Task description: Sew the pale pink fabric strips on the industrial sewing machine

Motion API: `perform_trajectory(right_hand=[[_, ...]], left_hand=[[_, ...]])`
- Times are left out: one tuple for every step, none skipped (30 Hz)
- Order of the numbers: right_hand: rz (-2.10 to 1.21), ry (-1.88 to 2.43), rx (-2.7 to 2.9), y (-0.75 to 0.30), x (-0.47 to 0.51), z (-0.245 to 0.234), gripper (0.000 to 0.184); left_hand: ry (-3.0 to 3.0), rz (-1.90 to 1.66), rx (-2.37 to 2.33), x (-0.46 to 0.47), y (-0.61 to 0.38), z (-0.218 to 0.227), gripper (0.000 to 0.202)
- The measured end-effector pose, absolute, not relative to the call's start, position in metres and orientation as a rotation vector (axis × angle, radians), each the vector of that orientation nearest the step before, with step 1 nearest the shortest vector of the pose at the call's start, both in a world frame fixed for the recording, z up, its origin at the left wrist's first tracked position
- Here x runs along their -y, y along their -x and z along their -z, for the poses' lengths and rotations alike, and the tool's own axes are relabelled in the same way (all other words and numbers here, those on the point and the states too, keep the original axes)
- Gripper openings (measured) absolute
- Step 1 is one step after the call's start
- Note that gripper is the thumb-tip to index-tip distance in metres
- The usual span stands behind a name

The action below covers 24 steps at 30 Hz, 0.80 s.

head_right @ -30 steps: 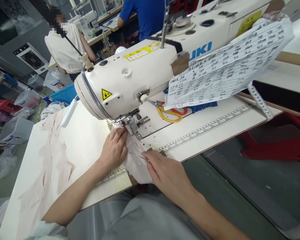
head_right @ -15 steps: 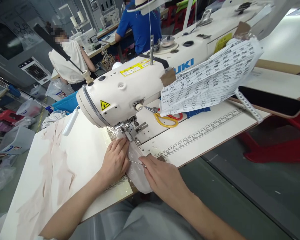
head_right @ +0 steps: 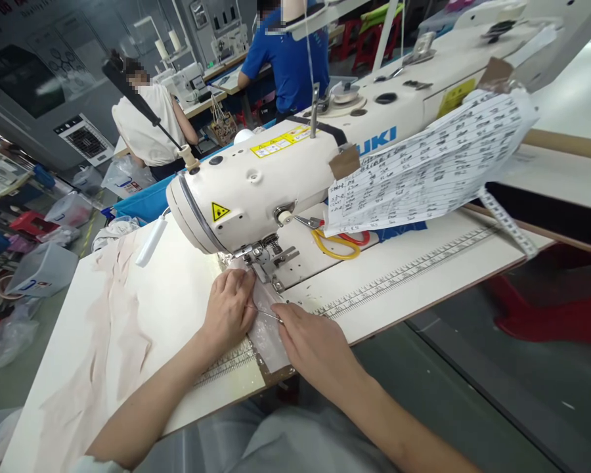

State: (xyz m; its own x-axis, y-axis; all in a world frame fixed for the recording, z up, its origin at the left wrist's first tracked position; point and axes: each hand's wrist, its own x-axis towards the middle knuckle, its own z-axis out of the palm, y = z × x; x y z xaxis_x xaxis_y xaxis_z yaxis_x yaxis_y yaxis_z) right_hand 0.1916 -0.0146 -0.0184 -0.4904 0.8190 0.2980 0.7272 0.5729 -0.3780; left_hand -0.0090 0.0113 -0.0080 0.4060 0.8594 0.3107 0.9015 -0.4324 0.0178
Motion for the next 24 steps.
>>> perform_trajectory(right_hand=[[-0.272, 1.246, 2.369, -0.189, 0.013, 0.019, 0.033], [-0.27, 1.253, 2.374, -0.187, 0.011, 0.019, 0.033], [-0.274, 1.263, 2.376, -0.185, 0.009, 0.019, 0.033], [-0.283, 1.279, 2.374, -0.183, 0.008, 0.018, 0.032], [-0.299, 1.298, 2.366, -0.182, 0.007, 0.018, 0.032], [-0.321, 1.314, 2.355, -0.18, 0.007, 0.018, 0.032], [-0.346, 1.326, 2.337, -0.18, 0.007, 0.018, 0.032], [-0.376, 1.328, 2.321, -0.179, 0.007, 0.018, 0.032], [-0.405, 1.323, 2.308, -0.179, 0.008, 0.018, 0.032], [-0.43, 1.314, 2.299, -0.18, 0.009, 0.017, 0.033], [-0.448, 1.305, 2.295, -0.18, 0.011, 0.017, 0.033], [-0.45, 1.301, 2.295, -0.181, 0.012, 0.017, 0.033], [-0.436, 1.301, 2.298, -0.181, 0.014, 0.018, 0.032], [-0.405, 1.304, 2.302, -0.182, 0.015, 0.018, 0.032], [-0.362, 1.312, 2.304, -0.182, 0.017, 0.018, 0.032], [-0.32, 1.316, 2.307, -0.183, 0.018, 0.019, 0.032], [-0.282, 1.321, 2.308, -0.183, 0.019, 0.019, 0.032], [-0.249, 1.324, 2.307, -0.183, 0.02, 0.019, 0.032], [-0.223, 1.324, 2.305, -0.183, 0.02, 0.019, 0.032], [-0.204, 1.324, 2.303, -0.183, 0.021, 0.019, 0.032], [-0.195, 1.325, 2.303, -0.183, 0.022, 0.019, 0.032], [-0.191, 1.328, 2.303, -0.183, 0.022, 0.019, 0.032], [-0.191, 1.332, 2.306, -0.183, 0.022, 0.018, 0.032], [-0.19, 1.331, 2.311, -0.184, 0.023, 0.018, 0.032]], left_hand=[[2.49, 0.404, 1.603, -0.012, 0.009, 0.008, 0.047], [2.484, 0.401, 1.616, -0.013, 0.009, 0.008, 0.047], [2.484, 0.405, 1.622, -0.015, 0.01, 0.008, 0.047], [2.489, 0.411, 1.617, -0.017, 0.012, 0.009, 0.047], [2.496, 0.419, 1.605, -0.019, 0.014, 0.009, 0.047], [2.503, 0.425, 1.585, -0.022, 0.016, 0.01, 0.046], [2.506, 0.43, 1.562, -0.025, 0.019, 0.01, 0.046], [2.503, 0.433, 1.54, -0.027, 0.022, 0.011, 0.045], [2.494, 0.434, 1.521, -0.029, 0.025, 0.011, 0.045], [2.479, 0.434, 1.51, -0.03, 0.027, 0.011, 0.044], [2.462, 0.431, 1.507, -0.03, 0.028, 0.01, 0.044], [2.45, 0.425, 1.509, -0.029, 0.028, 0.01, 0.043], [2.447, 0.423, 1.514, -0.027, 0.027, 0.009, 0.043], [2.456, 0.422, 1.518, -0.024, 0.025, 0.008, 0.042], [2.477, 0.425, 1.517, -0.021, 0.023, 0.008, 0.042], [2.505, 0.43, 1.509, -0.017, 0.02, 0.007, 0.042], [2.537, 0.435, 1.495, -0.013, 0.017, 0.006, 0.042], [2.563, 0.441, 1.479, -0.009, 0.013, 0.006, 0.041], [2.58, 0.446, 1.466, -0.006, 0.01, 0.006, 0.041], [2.586, 0.447, 1.461, -0.003, 0.008, 0.006, 0.041], [2.583, 0.446, 1.464, -0.002, 0.006, 0.007, 0.04], [2.577, 0.441, 1.471, -0.001, 0.005, 0.007, 0.04], [2.567, 0.435, 1.476, -0.001, 0.004, 0.007, 0.041], [2.558, 0.429, 1.477, -0.002, 0.004, 0.008, 0.041]])
